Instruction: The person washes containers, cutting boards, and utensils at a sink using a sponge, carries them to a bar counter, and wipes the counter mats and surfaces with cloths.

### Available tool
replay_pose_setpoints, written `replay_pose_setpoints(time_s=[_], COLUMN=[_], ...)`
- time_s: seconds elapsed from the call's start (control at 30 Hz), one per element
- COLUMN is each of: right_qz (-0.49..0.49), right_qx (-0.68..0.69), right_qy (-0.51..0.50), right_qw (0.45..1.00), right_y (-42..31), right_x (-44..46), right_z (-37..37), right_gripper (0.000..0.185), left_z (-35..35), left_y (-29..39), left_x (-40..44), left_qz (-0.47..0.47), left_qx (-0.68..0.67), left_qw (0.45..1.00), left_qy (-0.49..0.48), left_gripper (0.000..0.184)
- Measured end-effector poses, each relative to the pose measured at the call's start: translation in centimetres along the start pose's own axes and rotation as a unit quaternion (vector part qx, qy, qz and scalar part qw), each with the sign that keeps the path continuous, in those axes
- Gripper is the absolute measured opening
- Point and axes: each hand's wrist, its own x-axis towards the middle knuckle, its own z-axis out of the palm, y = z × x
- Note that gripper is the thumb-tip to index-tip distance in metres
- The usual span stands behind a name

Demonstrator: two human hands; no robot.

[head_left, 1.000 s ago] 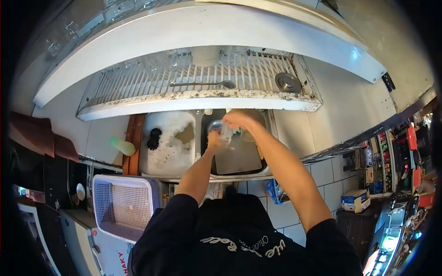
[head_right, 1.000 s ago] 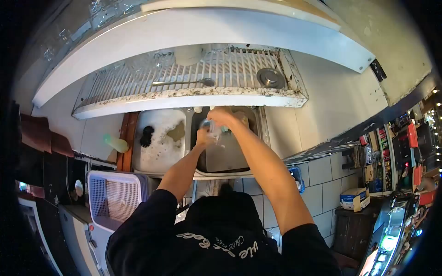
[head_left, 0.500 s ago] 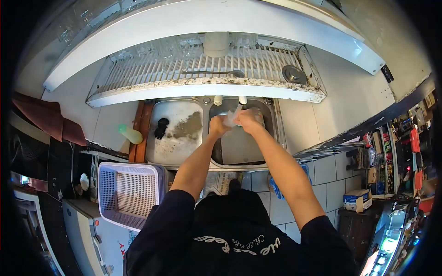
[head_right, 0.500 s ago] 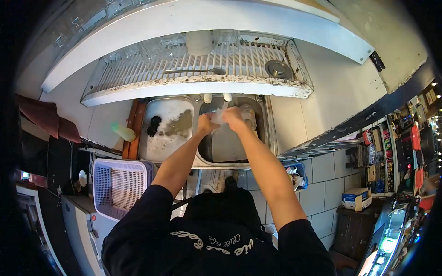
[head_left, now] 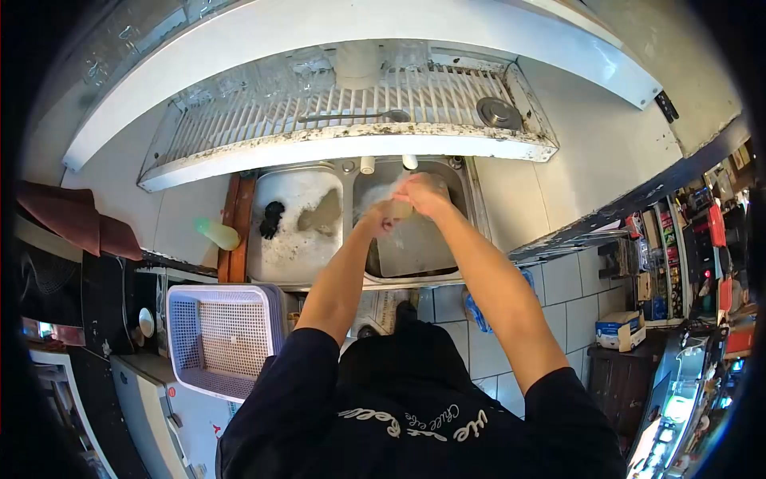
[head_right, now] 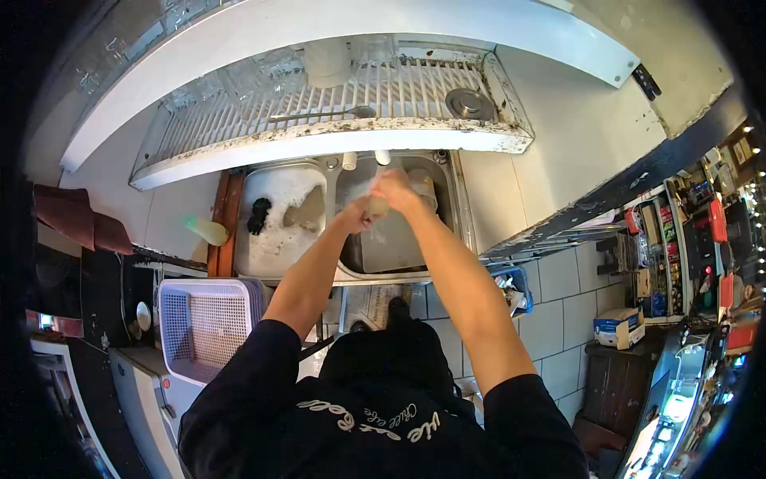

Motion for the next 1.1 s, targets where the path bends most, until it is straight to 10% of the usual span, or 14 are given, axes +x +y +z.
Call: replay_pose_setpoints(time_s=[0.13, 0.3, 1.1], right_qz=[-0.003, -0.006, 0.001], right_qx=[0.002, 0.007, 0.027], right_qy=[0.003, 0.005, -0.052], right_qw=[1.0, 1.0, 0.998], right_y=[0.0, 0.0, 0.4], right_x=[0.2, 0.8, 2.8], right_z=[-0.4, -0.8, -0.8], right_gripper=[0.015, 0.016, 0.023], left_z=[2.2, 2.4, 4.2], left_y=[-0.6, -0.1, 0.5], left_x=[-2.5, -3.9, -2.2], left_qz=[0.217, 0.322, 0.508], left_qx=[0.307, 0.553, 0.512], left_qw=[0.896, 0.717, 0.655], left_qy=[0.235, 0.276, 0.225], left_gripper=[0.048, 0.045, 0.043])
